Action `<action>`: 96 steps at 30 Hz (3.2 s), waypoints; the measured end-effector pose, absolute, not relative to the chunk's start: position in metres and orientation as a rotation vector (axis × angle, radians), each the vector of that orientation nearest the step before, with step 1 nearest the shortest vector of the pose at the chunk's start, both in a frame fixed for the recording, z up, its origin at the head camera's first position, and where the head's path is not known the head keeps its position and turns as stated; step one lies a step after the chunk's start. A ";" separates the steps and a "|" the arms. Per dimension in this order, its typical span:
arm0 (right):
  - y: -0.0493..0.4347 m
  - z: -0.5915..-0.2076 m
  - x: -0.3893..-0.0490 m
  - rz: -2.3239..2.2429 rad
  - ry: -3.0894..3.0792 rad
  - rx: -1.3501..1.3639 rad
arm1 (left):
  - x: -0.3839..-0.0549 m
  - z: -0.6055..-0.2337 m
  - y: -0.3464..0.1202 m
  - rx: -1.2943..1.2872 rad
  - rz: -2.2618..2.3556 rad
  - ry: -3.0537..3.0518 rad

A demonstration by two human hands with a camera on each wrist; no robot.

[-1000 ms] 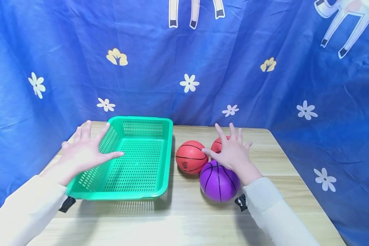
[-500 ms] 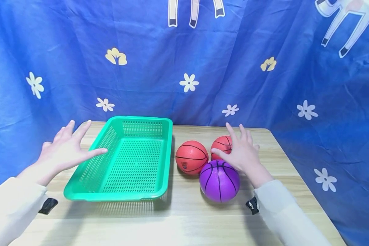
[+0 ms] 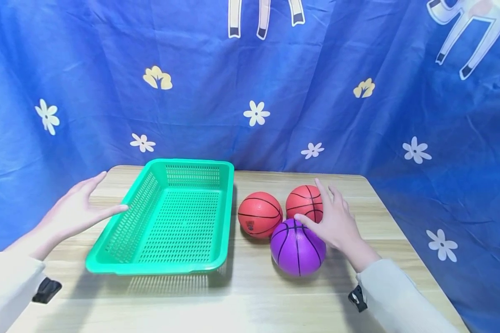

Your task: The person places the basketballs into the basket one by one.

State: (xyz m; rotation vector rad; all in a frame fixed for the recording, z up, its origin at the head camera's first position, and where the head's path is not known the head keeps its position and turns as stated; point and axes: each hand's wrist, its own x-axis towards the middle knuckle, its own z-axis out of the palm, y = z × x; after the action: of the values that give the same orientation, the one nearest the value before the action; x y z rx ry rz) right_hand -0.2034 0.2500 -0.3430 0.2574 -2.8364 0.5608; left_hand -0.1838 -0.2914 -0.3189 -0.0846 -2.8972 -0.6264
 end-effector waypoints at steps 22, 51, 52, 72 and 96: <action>0.261 -0.378 -0.175 0.836 -2.806 0.413 | -0.177 -0.356 -0.318 -0.117 -1.366 -2.942; 0.266 -0.396 -0.162 0.927 -2.806 0.492 | -0.179 -0.369 -0.318 -0.062 -1.841 -2.814; 0.266 -0.396 -0.162 0.932 -2.802 0.491 | -0.179 -0.369 -0.318 -0.064 -1.845 -2.809; 0.276 -0.385 -0.164 0.962 -2.762 0.531 | -0.180 -0.371 -0.316 -0.042 -1.832 -2.814; 0.267 -0.304 -0.189 1.156 -2.585 0.651 | -0.179 -0.376 -0.318 -0.013 -1.890 -2.776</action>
State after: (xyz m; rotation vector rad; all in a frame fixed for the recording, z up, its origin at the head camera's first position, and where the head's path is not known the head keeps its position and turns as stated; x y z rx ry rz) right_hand -0.1885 0.2669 -0.3036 0.6513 -2.5847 1.1563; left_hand -0.1794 -0.3181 -0.3764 -0.0130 -2.7762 -1.8898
